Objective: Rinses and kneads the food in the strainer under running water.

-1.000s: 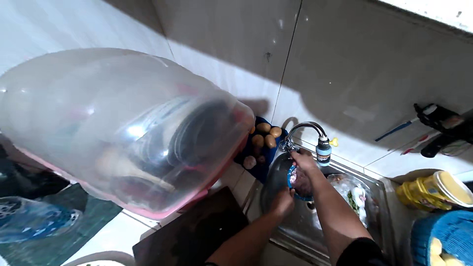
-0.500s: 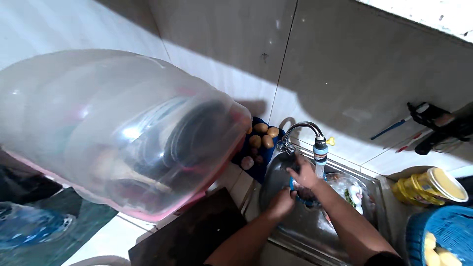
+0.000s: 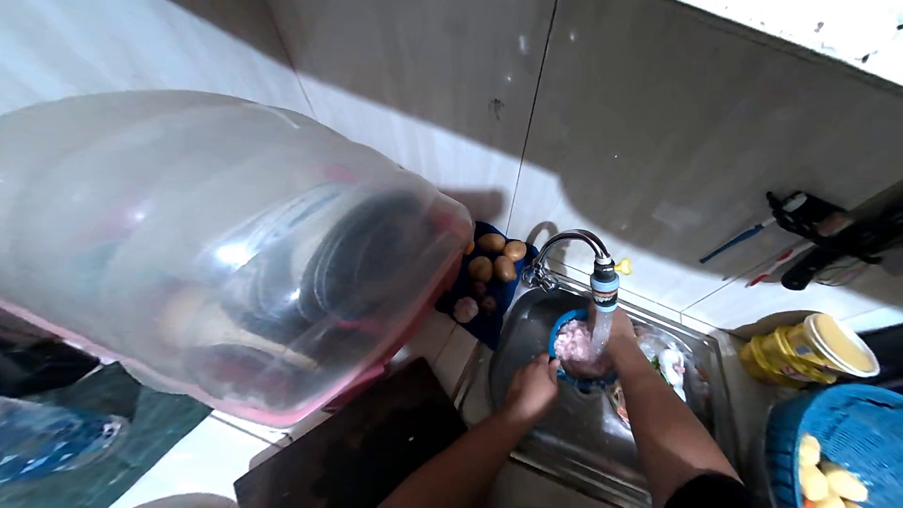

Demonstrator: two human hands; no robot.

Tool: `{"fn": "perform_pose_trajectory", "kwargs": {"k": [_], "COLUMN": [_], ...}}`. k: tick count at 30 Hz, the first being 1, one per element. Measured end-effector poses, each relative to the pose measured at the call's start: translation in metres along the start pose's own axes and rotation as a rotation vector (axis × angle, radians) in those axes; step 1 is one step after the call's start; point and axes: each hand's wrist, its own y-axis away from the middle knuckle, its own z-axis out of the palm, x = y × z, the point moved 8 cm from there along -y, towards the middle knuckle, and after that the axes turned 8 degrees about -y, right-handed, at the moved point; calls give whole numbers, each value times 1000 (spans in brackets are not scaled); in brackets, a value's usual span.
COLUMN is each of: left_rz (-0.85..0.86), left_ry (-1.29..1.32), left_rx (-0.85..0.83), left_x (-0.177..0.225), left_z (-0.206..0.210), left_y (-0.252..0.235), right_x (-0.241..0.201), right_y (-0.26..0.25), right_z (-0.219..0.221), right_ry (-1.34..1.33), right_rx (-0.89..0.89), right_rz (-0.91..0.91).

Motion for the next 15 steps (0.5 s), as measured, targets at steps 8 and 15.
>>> {"fn": "perform_pose_trajectory", "kwargs": {"k": [8, 15], "left_rz": [-126, -200], "left_ry": [113, 119], "left_rx": [44, 33], "left_x": [-13, -27], "left_z": [13, 30], "left_y": [-14, -31], "right_x": [80, 15], "right_y": [51, 136], "right_z": [105, 137], "right_ry": [-313, -1202], "right_rx": [91, -383], "right_rz": [304, 634]}}
